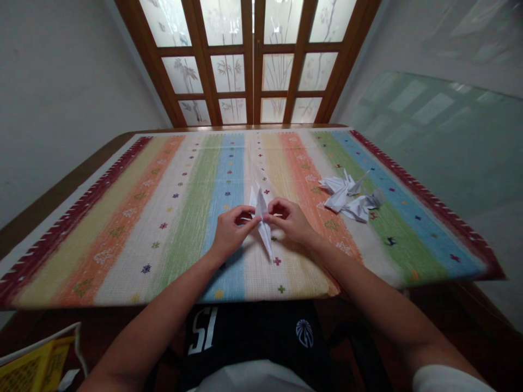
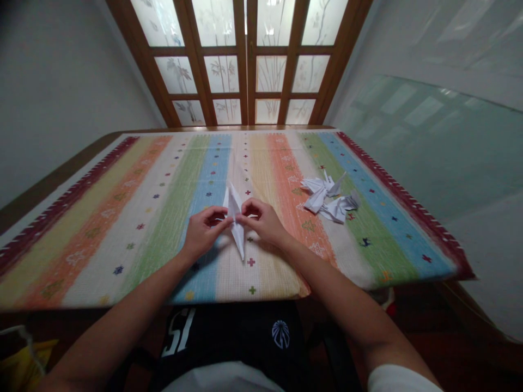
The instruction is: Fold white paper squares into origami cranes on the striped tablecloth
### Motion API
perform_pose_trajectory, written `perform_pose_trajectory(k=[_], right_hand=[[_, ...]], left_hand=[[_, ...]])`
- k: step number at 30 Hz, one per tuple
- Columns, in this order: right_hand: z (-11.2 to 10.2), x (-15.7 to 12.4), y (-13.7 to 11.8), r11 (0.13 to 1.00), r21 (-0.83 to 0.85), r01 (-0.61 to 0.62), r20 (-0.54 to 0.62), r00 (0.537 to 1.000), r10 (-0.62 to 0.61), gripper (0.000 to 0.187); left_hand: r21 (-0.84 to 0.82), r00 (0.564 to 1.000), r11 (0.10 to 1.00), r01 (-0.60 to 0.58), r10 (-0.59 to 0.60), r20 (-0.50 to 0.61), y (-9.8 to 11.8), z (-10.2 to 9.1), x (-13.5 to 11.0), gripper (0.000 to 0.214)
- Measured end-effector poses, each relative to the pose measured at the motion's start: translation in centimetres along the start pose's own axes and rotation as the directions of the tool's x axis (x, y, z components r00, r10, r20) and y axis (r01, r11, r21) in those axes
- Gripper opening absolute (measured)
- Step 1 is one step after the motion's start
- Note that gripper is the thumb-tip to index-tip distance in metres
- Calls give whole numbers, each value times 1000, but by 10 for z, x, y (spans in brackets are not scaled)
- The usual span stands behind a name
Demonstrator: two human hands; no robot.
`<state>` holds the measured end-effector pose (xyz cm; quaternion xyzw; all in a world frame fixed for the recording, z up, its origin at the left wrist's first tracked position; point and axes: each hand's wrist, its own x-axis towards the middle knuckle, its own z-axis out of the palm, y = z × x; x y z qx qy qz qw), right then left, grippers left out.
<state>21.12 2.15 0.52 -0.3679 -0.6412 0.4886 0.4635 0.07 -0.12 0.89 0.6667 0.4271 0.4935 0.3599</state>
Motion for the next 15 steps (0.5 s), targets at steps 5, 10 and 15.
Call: perform_pose_trajectory(k=[5, 10, 15], right_hand=[[4, -2, -6, 999, 50, -21, -35, 999, 23, 51], [7, -1, -7, 989, 127, -71, -47, 996, 78, 54], [6, -1, -5, 998, 59, 3, -119, 993, 4, 49]], left_hand=[[-39, 1000, 999, 17, -17, -6, -3, 2, 0, 31], [-14, 1000, 1000, -15, 15, -9, -3, 5, -1, 30], [109, 988, 985, -136, 126, 91, 3, 6, -3, 17]])
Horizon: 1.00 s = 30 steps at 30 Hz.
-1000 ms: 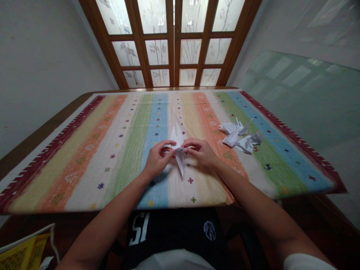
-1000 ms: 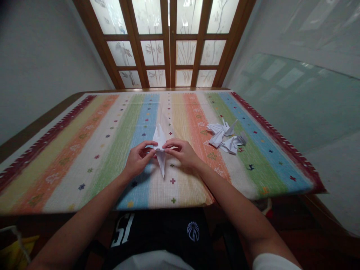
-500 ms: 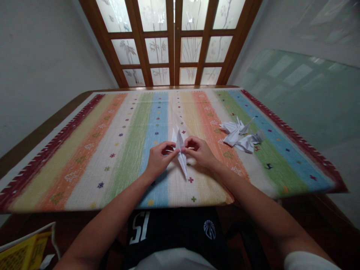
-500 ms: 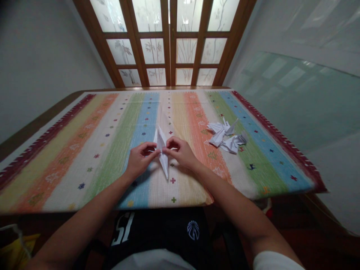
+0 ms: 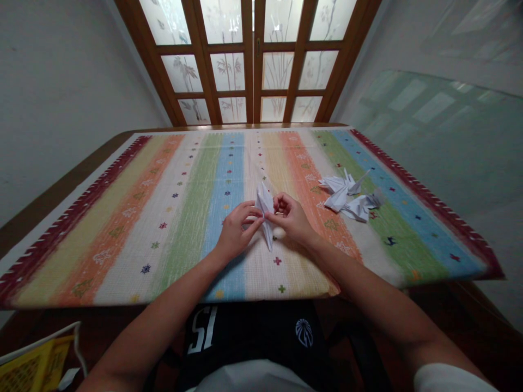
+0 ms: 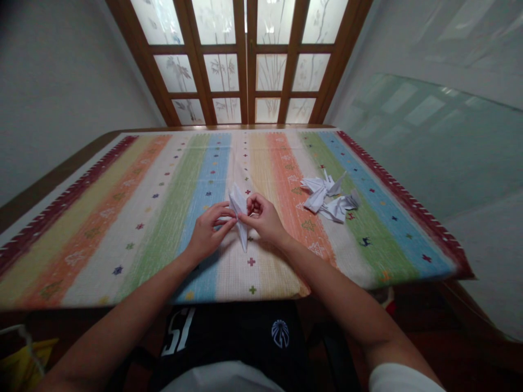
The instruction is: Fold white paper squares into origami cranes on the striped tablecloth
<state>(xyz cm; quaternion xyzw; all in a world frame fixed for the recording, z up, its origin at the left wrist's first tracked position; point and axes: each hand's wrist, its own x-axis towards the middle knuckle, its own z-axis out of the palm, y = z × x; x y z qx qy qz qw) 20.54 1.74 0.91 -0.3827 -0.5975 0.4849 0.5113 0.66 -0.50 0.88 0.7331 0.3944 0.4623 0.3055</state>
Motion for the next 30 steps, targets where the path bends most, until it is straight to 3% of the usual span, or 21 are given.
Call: perform_pose_trajectory(k=[5, 9, 12, 16, 21, 26, 30], right_hand=[[0, -4, -3, 958, -218, 187, 49, 982, -180, 31], [0, -9, -8, 799, -376, 468, 222, 883, -413, 8], [-2, -10, -8, 729, -389, 563, 306, 826, -474, 24], [-4, -9, -4, 726, -389, 567, 313, 823, -475, 38], [-6, -5, 3, 705, -436, 560, 297, 829, -474, 30], [-7, -5, 6, 724, -473, 502, 249, 864, -437, 14], [-8, -5, 11, 806, -436, 400, 236, 915, -326, 8]], left_hand=[[12, 1000, 1000, 6, -7, 8, 3, -3, 1, 30], [-95, 992, 987, 129, -130, 2, 0, -6, 3, 39], [-129, 980, 973, 189, -196, -43, -5, -7, 5, 41], [-165, 974, 964, 209, -220, -54, -9, -8, 7, 34], [-271, 970, 936, 225, -242, -31, -11, -6, 7, 26], [-349, 948, 887, 301, -319, 5, -11, -4, 5, 57], [-354, 961, 896, 267, -273, 36, -20, -1, 3, 57]])
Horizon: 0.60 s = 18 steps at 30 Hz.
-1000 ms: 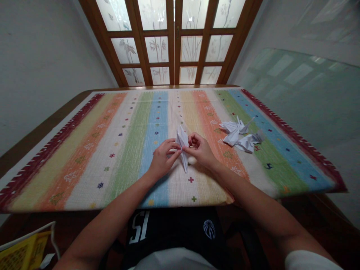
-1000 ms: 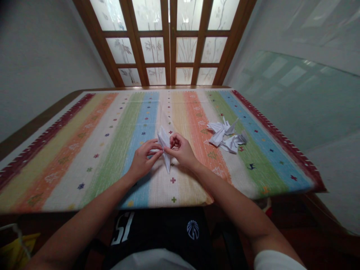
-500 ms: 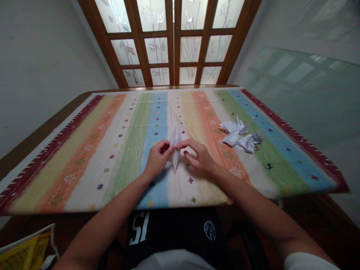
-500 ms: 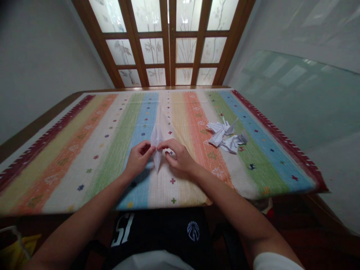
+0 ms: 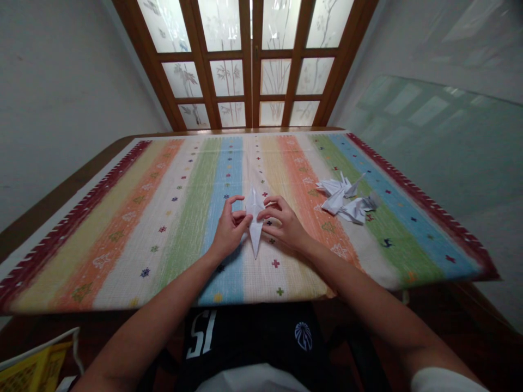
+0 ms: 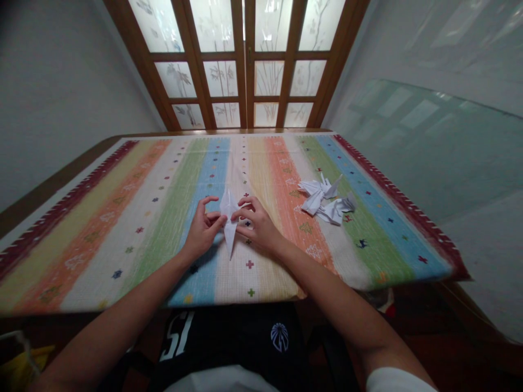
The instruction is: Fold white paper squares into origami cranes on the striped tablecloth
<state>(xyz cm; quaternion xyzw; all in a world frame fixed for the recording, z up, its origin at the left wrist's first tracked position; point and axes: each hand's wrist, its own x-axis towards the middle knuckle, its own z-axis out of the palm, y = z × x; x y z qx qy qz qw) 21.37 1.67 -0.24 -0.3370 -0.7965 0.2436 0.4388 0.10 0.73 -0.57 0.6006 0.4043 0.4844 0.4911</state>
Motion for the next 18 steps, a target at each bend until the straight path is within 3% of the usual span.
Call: perform_pose_trajectory(k=[6, 13, 18], right_hand=[[4, -1, 14, 980, 120, -158, 84, 985, 149, 10], [-1, 3, 19, 944, 145, -297, 218, 940, 262, 9], [-10, 14, 16, 931, 86, -356, 283, 904, 320, 5]], left_hand=[[262, 995, 963, -62, 39, 91, -11, -4, 7, 18], [396, 982, 914, -84, 9, 189, -4, -9, 11, 24], [301, 950, 953, -29, -67, 305, -5, -17, 19, 26]])
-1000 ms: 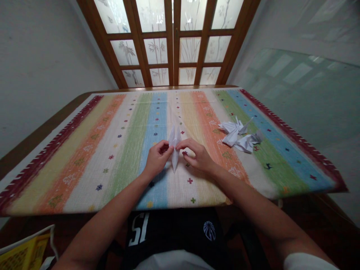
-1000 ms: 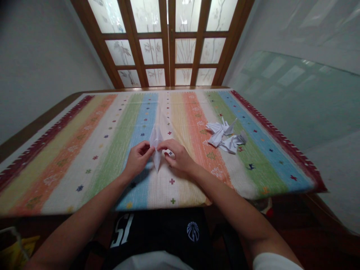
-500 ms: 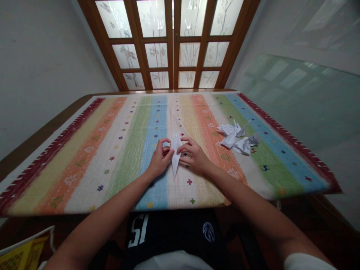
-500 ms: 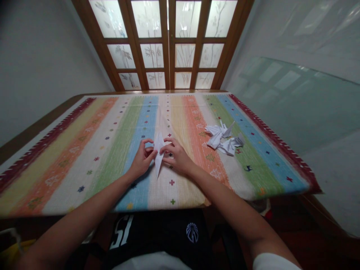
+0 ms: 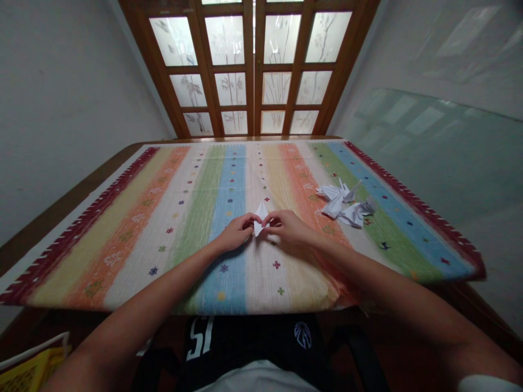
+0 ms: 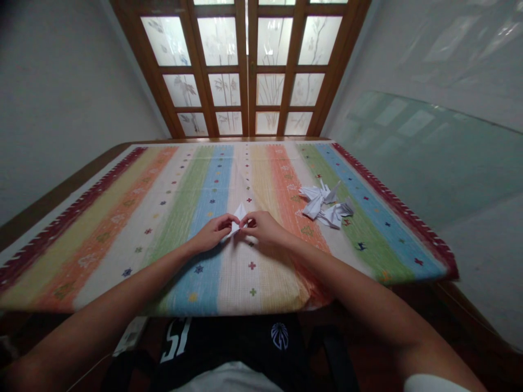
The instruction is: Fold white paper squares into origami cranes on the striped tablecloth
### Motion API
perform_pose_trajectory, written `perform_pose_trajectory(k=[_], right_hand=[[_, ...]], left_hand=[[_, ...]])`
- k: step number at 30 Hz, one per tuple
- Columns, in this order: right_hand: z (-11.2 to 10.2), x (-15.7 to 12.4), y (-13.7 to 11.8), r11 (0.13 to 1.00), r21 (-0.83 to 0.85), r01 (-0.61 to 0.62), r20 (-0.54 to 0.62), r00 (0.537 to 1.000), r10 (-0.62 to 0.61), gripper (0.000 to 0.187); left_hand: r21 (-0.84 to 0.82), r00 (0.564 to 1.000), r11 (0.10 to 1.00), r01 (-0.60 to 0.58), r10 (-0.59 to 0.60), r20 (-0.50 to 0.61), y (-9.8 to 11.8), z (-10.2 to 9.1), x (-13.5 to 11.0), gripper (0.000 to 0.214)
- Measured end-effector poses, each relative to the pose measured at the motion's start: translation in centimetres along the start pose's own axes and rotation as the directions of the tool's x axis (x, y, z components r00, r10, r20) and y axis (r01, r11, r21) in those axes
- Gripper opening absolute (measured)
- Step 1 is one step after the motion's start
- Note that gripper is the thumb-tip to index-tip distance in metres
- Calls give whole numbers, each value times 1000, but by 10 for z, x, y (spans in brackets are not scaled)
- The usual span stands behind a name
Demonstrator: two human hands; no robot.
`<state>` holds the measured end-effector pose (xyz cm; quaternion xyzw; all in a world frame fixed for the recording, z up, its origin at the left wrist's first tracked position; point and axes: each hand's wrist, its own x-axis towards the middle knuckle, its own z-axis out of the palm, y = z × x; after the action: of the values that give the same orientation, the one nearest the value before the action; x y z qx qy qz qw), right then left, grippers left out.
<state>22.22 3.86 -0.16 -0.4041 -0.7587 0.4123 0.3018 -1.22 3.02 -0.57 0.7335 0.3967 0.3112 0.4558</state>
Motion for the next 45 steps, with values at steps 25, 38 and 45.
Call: perform_pose_trajectory(k=[25, 38, 45], right_hand=[[18, 31, 16, 931, 364, 28, -114, 993, 14, 26], [28, 36, 13, 921, 386, -58, -154, 980, 126, 43], [27, 28, 4, 922, 388, -11, -201, 975, 97, 53]], left_hand=[[94, 953, 995, 44, -14, -303, -9, -1, 8, 26], [-46, 938, 997, 59, -71, -339, -6, 0, 3, 48], [-127, 947, 990, 67, -103, -304, -6, 0, 3, 43]])
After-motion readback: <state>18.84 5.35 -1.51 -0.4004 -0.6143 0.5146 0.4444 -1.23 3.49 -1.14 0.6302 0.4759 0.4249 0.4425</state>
